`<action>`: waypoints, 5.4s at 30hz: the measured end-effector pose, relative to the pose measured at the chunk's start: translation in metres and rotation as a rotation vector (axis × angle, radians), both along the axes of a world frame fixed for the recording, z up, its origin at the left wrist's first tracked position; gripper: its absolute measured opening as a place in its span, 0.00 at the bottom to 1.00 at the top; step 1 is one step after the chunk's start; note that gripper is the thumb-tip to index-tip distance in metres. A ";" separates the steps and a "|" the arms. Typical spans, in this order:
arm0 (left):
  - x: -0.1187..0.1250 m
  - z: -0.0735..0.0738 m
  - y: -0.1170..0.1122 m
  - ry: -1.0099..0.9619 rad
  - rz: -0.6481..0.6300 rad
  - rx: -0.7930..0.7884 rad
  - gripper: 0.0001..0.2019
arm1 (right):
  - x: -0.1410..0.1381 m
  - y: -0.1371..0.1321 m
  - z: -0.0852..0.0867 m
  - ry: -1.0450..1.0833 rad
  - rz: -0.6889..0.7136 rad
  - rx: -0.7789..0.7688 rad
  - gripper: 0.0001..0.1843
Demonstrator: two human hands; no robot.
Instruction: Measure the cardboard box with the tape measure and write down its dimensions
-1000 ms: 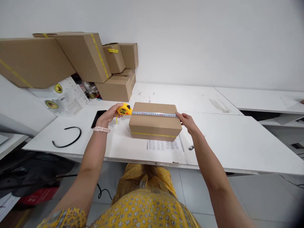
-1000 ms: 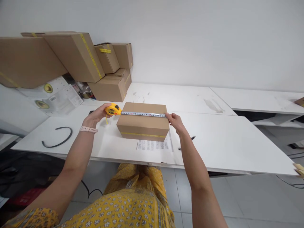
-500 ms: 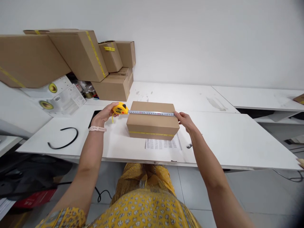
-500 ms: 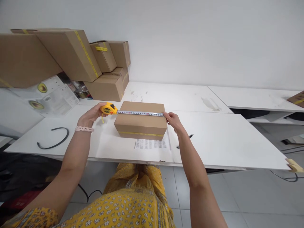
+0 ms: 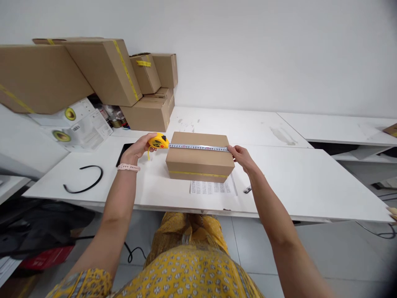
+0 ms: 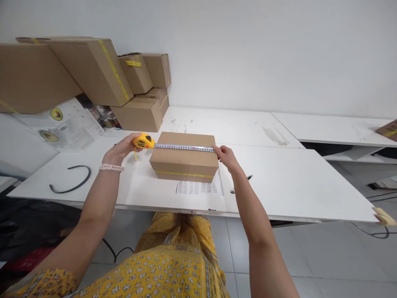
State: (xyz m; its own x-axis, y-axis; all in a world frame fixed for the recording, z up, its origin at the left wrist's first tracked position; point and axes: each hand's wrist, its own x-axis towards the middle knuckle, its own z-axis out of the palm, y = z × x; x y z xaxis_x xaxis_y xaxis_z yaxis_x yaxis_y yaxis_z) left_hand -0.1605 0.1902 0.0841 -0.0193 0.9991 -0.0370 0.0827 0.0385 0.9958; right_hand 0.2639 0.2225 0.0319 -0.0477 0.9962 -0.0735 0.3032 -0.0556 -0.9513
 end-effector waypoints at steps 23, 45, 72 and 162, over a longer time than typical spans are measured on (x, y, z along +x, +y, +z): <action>0.193 -0.027 -0.126 -0.527 -0.345 -0.204 0.26 | -0.094 0.082 0.042 -0.642 0.149 0.307 0.16; 0.148 -0.033 -0.152 -0.322 -0.089 0.057 0.30 | -0.037 0.046 0.037 0.009 -0.179 0.477 0.27; 0.155 -0.005 -0.107 -0.188 0.008 0.258 0.28 | -0.055 0.044 0.064 -0.695 0.015 0.748 0.20; 0.143 -0.034 -0.170 0.182 -0.447 0.220 0.49 | -0.051 -0.170 0.003 0.008 0.059 0.617 0.13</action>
